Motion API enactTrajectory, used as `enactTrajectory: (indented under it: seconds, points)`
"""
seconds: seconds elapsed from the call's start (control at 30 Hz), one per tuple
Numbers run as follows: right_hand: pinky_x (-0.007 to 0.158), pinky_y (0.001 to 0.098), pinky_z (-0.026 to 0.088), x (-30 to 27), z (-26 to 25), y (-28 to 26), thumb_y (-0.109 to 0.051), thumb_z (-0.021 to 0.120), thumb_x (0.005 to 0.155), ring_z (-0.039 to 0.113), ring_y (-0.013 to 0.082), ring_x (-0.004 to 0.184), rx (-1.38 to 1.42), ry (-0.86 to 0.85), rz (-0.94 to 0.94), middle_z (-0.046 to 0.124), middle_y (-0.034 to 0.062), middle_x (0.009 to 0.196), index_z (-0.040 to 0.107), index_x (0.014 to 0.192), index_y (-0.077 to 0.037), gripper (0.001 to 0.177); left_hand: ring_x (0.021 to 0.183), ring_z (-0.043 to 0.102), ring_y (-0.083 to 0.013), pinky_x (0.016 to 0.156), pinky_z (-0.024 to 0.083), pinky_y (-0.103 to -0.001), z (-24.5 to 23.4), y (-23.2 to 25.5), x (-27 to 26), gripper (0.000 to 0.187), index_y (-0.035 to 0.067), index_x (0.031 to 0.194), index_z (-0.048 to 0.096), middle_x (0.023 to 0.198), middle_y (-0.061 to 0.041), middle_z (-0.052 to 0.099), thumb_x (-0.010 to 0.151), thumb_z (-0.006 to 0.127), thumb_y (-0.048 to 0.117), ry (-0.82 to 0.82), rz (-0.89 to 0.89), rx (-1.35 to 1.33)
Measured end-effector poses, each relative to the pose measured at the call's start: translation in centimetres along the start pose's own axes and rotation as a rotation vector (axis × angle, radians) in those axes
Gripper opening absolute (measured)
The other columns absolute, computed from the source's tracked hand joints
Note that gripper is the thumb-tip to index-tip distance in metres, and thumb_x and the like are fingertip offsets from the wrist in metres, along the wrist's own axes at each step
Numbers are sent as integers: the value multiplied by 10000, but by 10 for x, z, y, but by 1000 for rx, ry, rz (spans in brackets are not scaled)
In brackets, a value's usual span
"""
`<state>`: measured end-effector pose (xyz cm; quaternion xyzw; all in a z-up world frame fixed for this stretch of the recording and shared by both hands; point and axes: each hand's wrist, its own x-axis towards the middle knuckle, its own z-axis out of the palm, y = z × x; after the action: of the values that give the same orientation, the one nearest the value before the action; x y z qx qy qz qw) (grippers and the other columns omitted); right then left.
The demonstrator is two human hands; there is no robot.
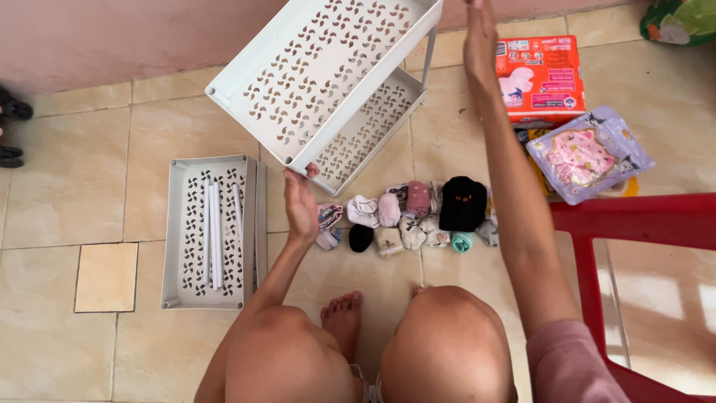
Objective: The person assembles a two-tier white plastic shelving unit by inserting white plastic poles into the corners of perforated trays. They stack the trays vertically, aligning the poles through the holes to create a stable structure.
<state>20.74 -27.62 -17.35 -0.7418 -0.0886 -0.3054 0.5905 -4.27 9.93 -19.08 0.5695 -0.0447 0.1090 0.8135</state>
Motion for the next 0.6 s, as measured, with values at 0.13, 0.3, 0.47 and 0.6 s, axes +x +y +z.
enactTrajectory:
  seconds: [0.13,0.3,0.47,0.6]
  points:
    - [1043,363,515,15,13,-2,-534,257,1097,679,222,1108,250,-317,297,725,136,1153,678,1194,36,715,978,418,-187,1097,338,-376,-3,-20,11,539,15,1356,476,1039,-50,497,1287,303,521,66,82,-249]
    - [936,363,556,-26,-2,-13,-498,295,1113,697,225,950,101,-236,390,721,140,996,689,1065,67,691,1009,459,-122,884,363,-296,-42,-17,59,552,79,1445,456,1316,1,591,1092,336,486,256,122,-357]
    - [1008,404,537,-70,-34,-37,-324,439,1139,690,256,1035,492,-373,379,724,161,1085,703,1125,54,462,919,444,-130,894,386,-307,-83,-11,115,387,115,1404,525,1176,6,591,1133,440,378,96,149,-364]
    - [1008,394,543,-86,-47,-56,-181,518,1090,700,227,1047,638,-394,499,742,121,1097,722,1138,22,291,1006,525,-163,1008,440,-351,-94,4,139,378,58,1287,590,1109,-34,612,1148,471,389,48,60,-281]
